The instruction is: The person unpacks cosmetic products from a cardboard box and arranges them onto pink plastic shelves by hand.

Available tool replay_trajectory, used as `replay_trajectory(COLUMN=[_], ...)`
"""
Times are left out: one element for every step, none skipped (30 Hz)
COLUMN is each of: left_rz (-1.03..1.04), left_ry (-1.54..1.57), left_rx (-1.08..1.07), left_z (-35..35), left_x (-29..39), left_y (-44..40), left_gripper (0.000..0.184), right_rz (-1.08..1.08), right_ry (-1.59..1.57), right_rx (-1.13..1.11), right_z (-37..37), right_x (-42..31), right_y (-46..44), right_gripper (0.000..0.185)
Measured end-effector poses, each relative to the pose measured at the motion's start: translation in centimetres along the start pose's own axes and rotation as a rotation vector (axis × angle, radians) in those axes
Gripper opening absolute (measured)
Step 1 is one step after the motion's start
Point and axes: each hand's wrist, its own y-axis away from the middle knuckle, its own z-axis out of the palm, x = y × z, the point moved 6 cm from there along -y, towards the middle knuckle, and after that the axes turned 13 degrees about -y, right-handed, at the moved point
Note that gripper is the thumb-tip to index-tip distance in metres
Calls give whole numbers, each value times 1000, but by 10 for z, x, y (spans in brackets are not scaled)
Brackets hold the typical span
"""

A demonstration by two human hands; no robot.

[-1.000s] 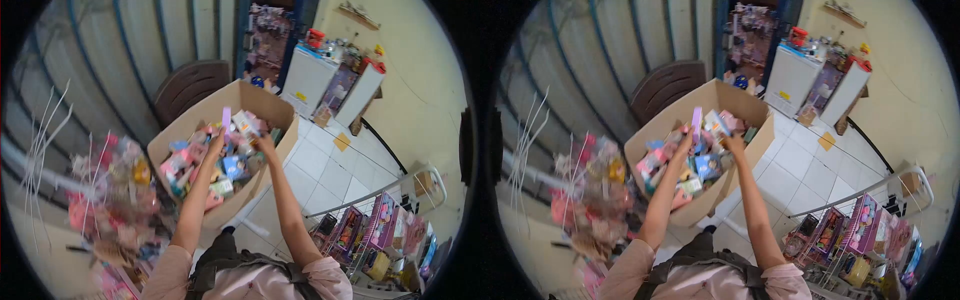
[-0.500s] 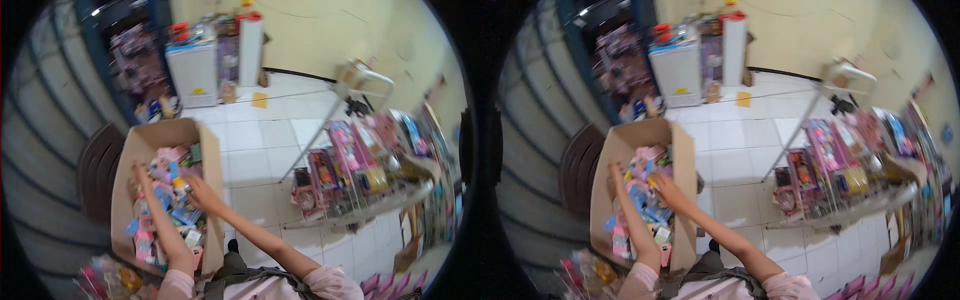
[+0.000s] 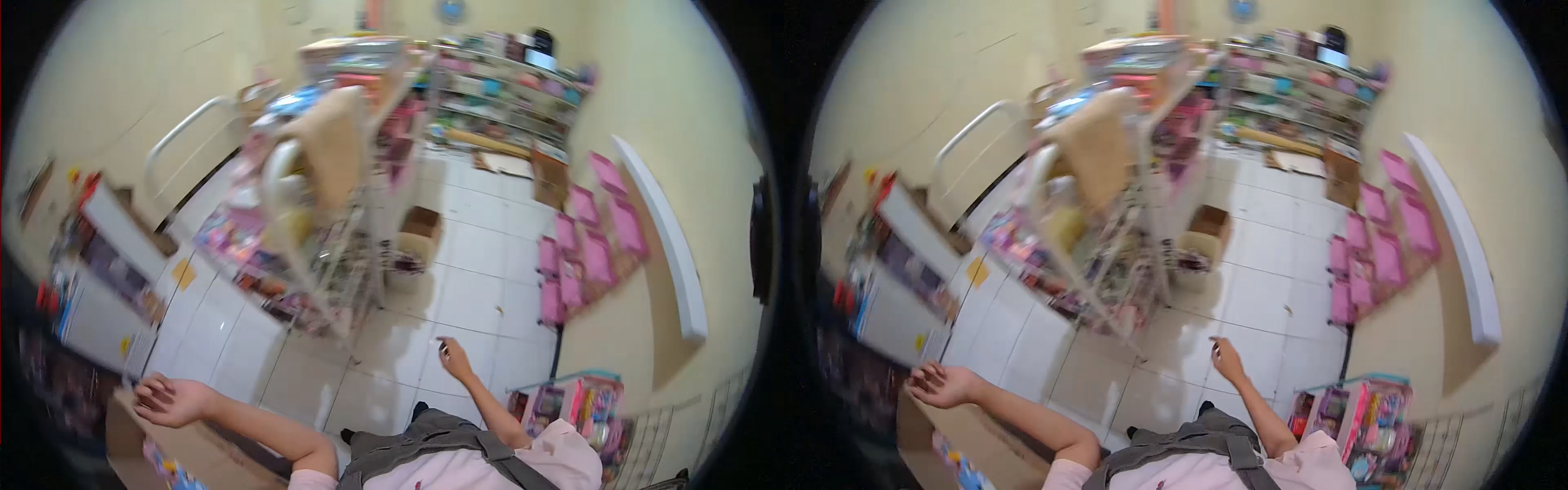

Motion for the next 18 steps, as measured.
replay_trajectory(left_rz=[-19,-76,-144,-207,-407,-474,-556,-557,-553,-577,-699,-813,-821,-945,-1071,-1084,-1166,-1247], left_ry=[82,118,103,83,141,114,74,69,69,98,32,-39,-18,-117,-219,-202,-253,-305], left_rx=[11,-22,-71,-119,-160,-243,-292,-409,-520,-527,-578,-629,-629,-716,-804,-806,-855,-908], left_z=[25,53,80,99,112,128,144,155,163,168,173,176,176,172,169,171,172,174], left_x=[-5,-17,-30,-43,-65,-75,-82,-92,-100,-106,-115,-126,-136,-153,-168,-177,-188,-200], left_y=[39,78,119,155,189,225,261,294,327,361,397,430,455,490,524,549,578,606], left_gripper=[22,22,23,23,25,25,24,22,21,21,19,18,18,17,16,16,16,15], right_rz=[9,29,50,91,112,99,83,149,164,172,158,142,211,279,325,374,406,438], right_ry=[23,50,80,61,75,99,122,106,126,149,207,261,221,180,170,160,101,39], right_rx=[124,235,337,446,497,608,714,775,812,846,884,915,933,949,944,937,916,894], right_z=[-45,-83,-118,-148,-168,-189,-211,-224,-233,-243,-251,-255,-256,-259,-261,-263,-266,-269], right_x=[-4,0,6,14,22,27,32,41,49,58,67,73,88,104,116,126,137,149], right_y=[-2,-1,6,16,27,38,49,60,72,83,91,97,103,108,109,108,104,97], right_gripper=[30,29,29,28,28,29,29,29,28,27,26,26,25,25,25,25,25,25])
